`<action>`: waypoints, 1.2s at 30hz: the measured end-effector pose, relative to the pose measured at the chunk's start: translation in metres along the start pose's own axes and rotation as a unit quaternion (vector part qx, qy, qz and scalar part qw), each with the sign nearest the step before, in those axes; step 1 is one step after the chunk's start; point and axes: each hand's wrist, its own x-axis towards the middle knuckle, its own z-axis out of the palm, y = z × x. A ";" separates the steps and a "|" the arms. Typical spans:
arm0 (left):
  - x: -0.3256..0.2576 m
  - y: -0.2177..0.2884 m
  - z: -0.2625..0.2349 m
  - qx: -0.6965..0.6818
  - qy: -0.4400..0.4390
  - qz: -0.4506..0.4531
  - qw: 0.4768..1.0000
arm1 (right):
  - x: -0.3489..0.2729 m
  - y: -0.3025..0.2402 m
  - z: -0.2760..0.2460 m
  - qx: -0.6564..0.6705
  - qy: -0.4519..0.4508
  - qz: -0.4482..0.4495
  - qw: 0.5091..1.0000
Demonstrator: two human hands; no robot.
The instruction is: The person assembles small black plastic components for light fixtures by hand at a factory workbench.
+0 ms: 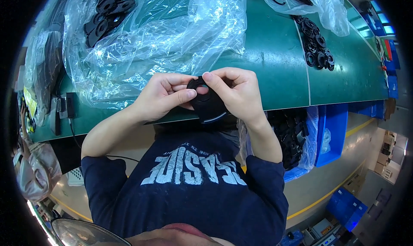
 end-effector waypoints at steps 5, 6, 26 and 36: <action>0.000 -0.002 0.002 -0.020 0.007 -0.008 1.000 | 0.000 -0.001 -0.002 0.002 0.007 -0.071 0.997; 0.000 -0.003 0.002 -0.013 0.006 0.007 1.000 | 0.000 -0.001 -0.004 0.001 0.008 -0.071 0.997; -0.002 0.004 0.002 -0.014 0.027 0.017 0.999 | 0.000 -0.002 -0.004 -0.035 0.030 -0.119 0.992; 0.000 -0.001 0.000 -0.027 0.075 0.049 0.996 | -0.011 0.004 0.010 0.145 0.015 -0.011 0.989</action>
